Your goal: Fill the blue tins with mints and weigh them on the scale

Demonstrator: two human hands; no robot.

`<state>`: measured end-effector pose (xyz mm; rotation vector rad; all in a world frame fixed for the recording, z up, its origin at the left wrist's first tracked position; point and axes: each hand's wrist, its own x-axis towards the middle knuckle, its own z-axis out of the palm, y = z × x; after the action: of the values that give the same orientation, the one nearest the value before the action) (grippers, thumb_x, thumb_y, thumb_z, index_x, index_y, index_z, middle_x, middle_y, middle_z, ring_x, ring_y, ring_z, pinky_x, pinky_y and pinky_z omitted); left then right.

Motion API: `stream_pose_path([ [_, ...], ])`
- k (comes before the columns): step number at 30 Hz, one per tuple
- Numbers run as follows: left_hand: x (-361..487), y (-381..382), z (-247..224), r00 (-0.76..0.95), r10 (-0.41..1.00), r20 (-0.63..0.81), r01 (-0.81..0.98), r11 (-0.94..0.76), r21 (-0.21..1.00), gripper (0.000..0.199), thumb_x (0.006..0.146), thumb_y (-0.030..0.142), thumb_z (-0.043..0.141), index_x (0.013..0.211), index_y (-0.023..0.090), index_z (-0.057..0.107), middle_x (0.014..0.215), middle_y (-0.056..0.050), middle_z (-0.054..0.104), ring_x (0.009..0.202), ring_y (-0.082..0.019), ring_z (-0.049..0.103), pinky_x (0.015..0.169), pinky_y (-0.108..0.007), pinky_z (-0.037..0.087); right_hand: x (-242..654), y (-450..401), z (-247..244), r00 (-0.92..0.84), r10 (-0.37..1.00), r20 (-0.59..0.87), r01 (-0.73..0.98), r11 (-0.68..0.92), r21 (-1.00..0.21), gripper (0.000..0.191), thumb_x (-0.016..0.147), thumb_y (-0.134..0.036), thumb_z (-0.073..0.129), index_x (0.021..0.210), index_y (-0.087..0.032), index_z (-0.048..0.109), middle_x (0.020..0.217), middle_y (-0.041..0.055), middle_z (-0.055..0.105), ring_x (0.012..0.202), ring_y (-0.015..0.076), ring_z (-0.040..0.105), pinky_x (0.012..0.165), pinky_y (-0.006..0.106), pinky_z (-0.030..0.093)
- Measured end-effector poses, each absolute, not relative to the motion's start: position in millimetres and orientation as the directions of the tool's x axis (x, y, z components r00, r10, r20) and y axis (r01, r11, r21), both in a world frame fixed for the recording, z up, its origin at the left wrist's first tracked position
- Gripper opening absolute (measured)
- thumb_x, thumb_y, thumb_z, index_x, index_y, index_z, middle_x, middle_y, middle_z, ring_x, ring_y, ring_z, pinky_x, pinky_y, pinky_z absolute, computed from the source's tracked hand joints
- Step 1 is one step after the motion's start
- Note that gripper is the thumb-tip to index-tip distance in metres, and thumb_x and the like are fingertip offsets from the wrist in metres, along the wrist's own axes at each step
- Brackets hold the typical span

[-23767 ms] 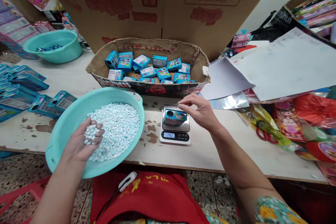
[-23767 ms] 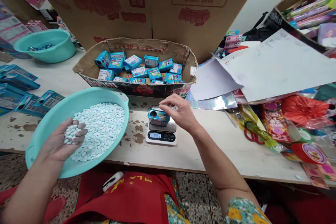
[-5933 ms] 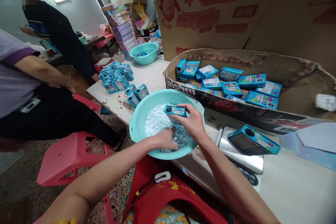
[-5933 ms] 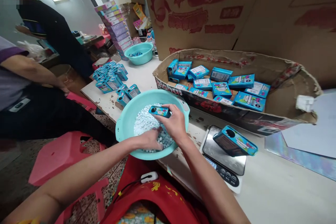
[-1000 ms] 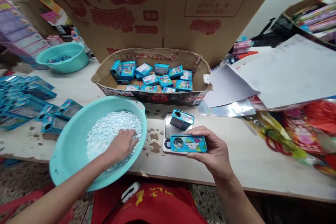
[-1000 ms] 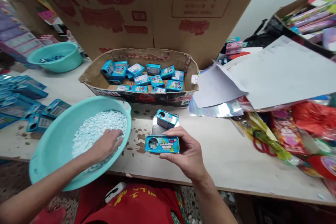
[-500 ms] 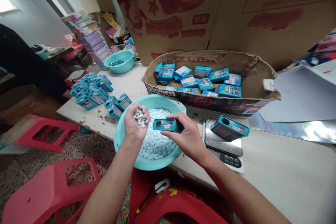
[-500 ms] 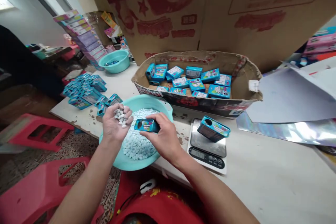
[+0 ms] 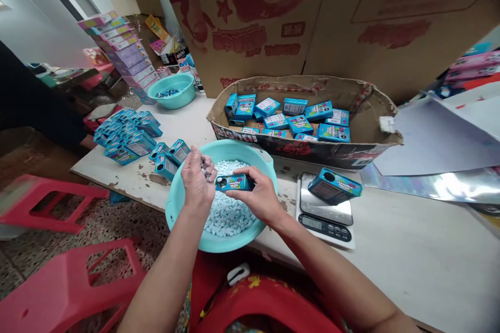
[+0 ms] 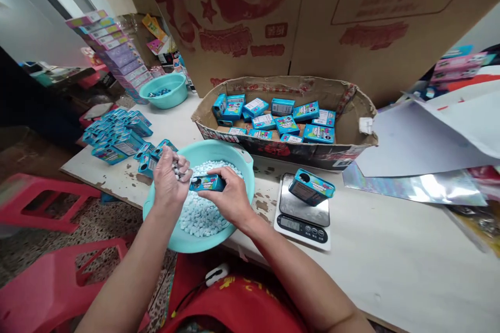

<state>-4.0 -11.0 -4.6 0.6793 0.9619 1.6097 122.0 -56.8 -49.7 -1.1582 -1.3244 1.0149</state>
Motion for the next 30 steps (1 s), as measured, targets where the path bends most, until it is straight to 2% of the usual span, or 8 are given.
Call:
stream_pose_path([
  [3, -18.0, -11.4, -12.9, -0.236, 0.97, -0.059, -0.443, -0.053, 0.895, 0.044, 0.073, 0.052, 0.069, 0.068, 0.019, 0.041, 0.055, 0.007, 0.039, 0.04, -0.004, 0.031, 0.034, -0.014, 0.019, 133.1, -64.6, -46.1, 0.055, 0.994, 0.093, -0.056, 0.096, -0.994, 0.044, 0.057, -0.03, 0.085, 0.095, -0.02, 0.066, 0.09, 0.0012, 0.065, 0.085, 0.0185, 0.062, 0.077, 0.031, 0.05],
  [6, -36.9, -11.3, -30.9, -0.093, 0.995, -0.043, 0.029, 0.046, 0.999, 0.037, 0.072, 0.052, 0.066, 0.068, 0.02, 0.051, 0.061, 0.002, 0.052, 0.049, -0.01, 0.046, 0.04, -0.018, 0.032, 159.4, -83.3, -37.8, 0.05, 0.998, 0.037, -0.228, 0.048, -0.973, 0.05, 0.052, -0.032, 0.089, 0.095, -0.021, 0.067, 0.085, -0.0005, 0.065, 0.076, 0.0158, 0.062, 0.07, 0.027, 0.051],
  [8, -41.4, -9.2, -40.7, 0.114, 0.993, -0.043, 0.494, -0.019, 0.869, 0.03, 0.066, 0.048, 0.071, 0.076, 0.021, 0.063, 0.079, -0.004, 0.065, 0.075, -0.02, 0.06, 0.06, -0.026, 0.048, 187.1, -103.3, -31.7, 0.057, 0.998, 0.03, -0.297, 0.046, -0.954, 0.05, 0.05, -0.03, 0.09, 0.094, -0.022, 0.067, 0.081, -0.0016, 0.065, 0.072, 0.0143, 0.062, 0.064, 0.025, 0.052],
  [10, -29.4, -6.7, -43.8, 0.255, 0.966, -0.025, 0.718, -0.172, 0.674, 0.032, 0.068, 0.046, 0.069, 0.09, 0.023, 0.068, 0.099, -0.007, 0.069, 0.097, -0.028, 0.06, 0.083, -0.037, 0.048, 221.1, -128.2, -26.8, 0.14, 0.989, 0.053, -0.292, 0.092, -0.952, 0.048, 0.05, -0.026, 0.09, 0.092, -0.023, 0.069, 0.081, -0.0014, 0.066, 0.07, 0.0139, 0.063, 0.061, 0.023, 0.052],
  [16, 107.6, -1.9, -38.6, 0.628, 0.743, 0.229, 0.502, -0.613, 0.61, 0.039, 0.083, 0.036, 0.057, 0.119, 0.021, 0.059, 0.122, -0.009, 0.06, 0.108, -0.025, 0.057, 0.095, -0.037, 0.043, 323.4, -180.7, -21.3, 0.731, 0.64, 0.238, -0.031, 0.38, -0.925, 0.042, 0.054, -0.015, 0.086, 0.093, -0.019, 0.071, 0.084, -0.0002, 0.068, 0.071, 0.0109, 0.063, 0.066, 0.021, 0.053],
  [20, 183.3, -1.4, -46.0, 0.885, 0.457, 0.087, 0.343, -0.767, 0.543, 0.046, 0.076, 0.03, 0.066, 0.12, 0.021, 0.056, 0.12, -0.008, 0.06, 0.109, -0.025, 0.057, 0.09, -0.034, 0.044, 351.6, -166.4, -33.0, 0.858, 0.43, 0.281, 0.088, 0.417, -0.905, 0.044, 0.051, -0.016, 0.086, 0.091, -0.017, 0.068, 0.078, -0.0022, 0.066, 0.07, 0.0108, 0.062, 0.073, 0.027, 0.053],
  [24, 169.0, -9.7, -30.1, 0.824, 0.566, -0.026, 0.485, -0.682, 0.547, 0.03, 0.076, 0.036, 0.065, 0.101, 0.019, 0.061, 0.097, -0.005, 0.065, 0.085, -0.024, 0.061, 0.072, -0.032, 0.045, 342.0, -136.6, -64.5, 0.855, 0.451, 0.256, 0.105, 0.333, -0.937, 0.045, 0.054, -0.023, 0.086, 0.094, -0.017, 0.065, 0.082, -0.0012, 0.066, 0.074, 0.0132, 0.063, 0.074, 0.031, 0.053],
  [30, 93.0, -24.8, 12.9, 0.658, 0.753, -0.011, 0.466, -0.396, 0.791, 0.034, 0.076, 0.038, 0.067, 0.106, 0.023, 0.062, 0.097, 0.001, 0.066, 0.087, -0.019, 0.06, 0.076, -0.028, 0.045, 315.8, -113.7, -114.8, 0.682, 0.715, 0.155, 0.061, 0.156, -0.986, 0.047, 0.063, -0.034, 0.081, 0.103, -0.017, 0.061, 0.091, 0.0041, 0.067, 0.083, 0.0185, 0.065, 0.08, 0.036, 0.053],
])
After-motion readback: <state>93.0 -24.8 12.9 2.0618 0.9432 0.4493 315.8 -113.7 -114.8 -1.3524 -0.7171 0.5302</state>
